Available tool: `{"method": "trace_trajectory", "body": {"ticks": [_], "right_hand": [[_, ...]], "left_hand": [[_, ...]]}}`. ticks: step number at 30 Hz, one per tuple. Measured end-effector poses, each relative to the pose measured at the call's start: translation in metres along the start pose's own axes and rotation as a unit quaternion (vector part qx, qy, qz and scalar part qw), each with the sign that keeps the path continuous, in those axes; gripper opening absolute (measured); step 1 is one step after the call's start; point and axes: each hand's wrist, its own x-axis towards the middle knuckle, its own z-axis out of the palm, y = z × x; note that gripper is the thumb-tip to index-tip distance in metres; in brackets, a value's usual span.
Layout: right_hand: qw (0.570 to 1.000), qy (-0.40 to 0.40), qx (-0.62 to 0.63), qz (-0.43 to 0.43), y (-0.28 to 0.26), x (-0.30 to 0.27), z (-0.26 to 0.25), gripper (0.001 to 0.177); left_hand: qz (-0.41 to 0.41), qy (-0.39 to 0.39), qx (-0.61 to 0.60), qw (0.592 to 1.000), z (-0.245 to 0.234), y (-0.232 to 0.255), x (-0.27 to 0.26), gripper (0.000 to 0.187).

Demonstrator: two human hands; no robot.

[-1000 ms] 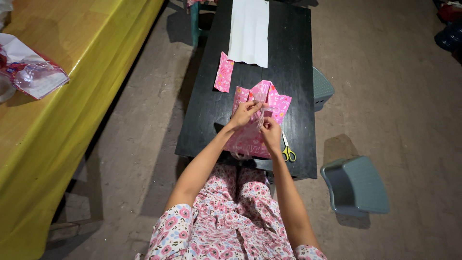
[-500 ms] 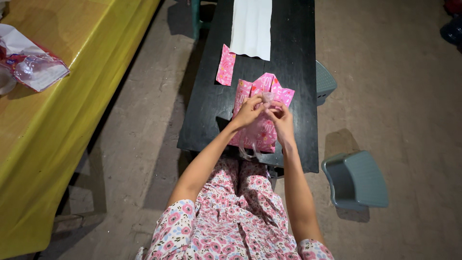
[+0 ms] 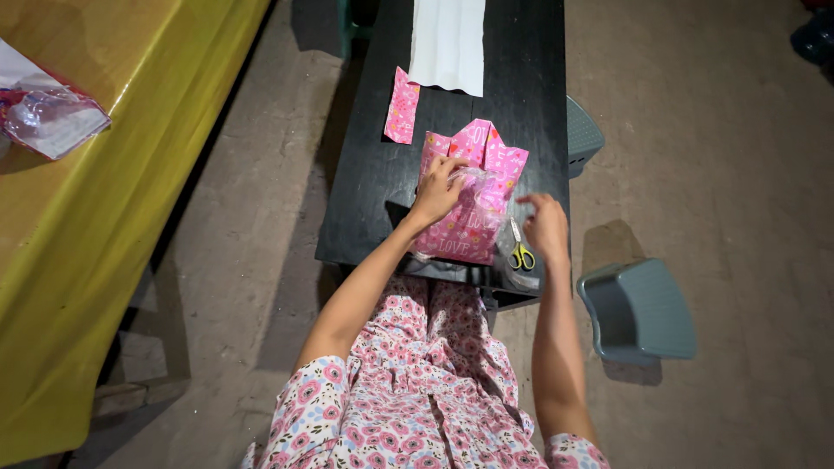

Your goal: The person ties a pink gift bag with a clear ribbon, folding the top flaps and forming a bow. They adjust the ribbon loops and tails repeatedly to tighten and center the knot on the bag.

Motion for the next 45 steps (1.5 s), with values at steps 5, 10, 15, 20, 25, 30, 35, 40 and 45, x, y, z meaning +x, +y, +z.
{"method": "trace_trajectory", "body": {"ticks": [5,10,15,20,25,30,35,40,45], "right_hand": [[0.983,0.038,0.147,0.104,-0.056,0.021,0.028,0.023],[0.990,0.133,-0.028,0.021,-0.080,0.023,0.064,0.032],[0.990,0.122,0.035,0.063,-0.051,0.023,0.081,0.020],[0.980,0.061,0.078,0.170,-0.029,0.025,0.070,0.023],[0.974,0.016,0.094,0.207,-0.030,0.026,0.052,0.027],[0.980,-0.007,0.088,0.180,-0.028,0.023,0.046,0.027],[0.967,-0.057,0.169,0.181,-0.021,0.011,0.040,0.021],[0.912,-0.115,0.358,0.162,-0.013,-0.003,0.037,0.023],[0.852,-0.143,0.463,0.201,-0.017,-0.020,0.031,0.029]], "left_hand": [[-0.059,0.017,0.054,0.997,0.009,-0.006,0.006,0.024],[-0.038,0.042,0.044,0.997,0.016,-0.017,0.011,0.019],[-0.022,0.096,0.013,0.995,0.014,-0.023,0.014,0.013],[-0.007,0.134,0.040,0.990,0.013,-0.024,0.021,0.012],[-0.019,0.136,0.034,0.990,0.012,-0.027,0.022,0.012],[-0.086,0.085,-0.012,0.993,0.010,-0.036,0.016,0.016],[-0.130,0.029,-0.034,0.990,-0.003,-0.054,0.010,0.016],[-0.072,-0.020,-0.114,0.991,-0.009,-0.061,-0.004,0.016],[-0.082,-0.032,-0.115,0.989,-0.004,-0.054,-0.013,0.017]]}}
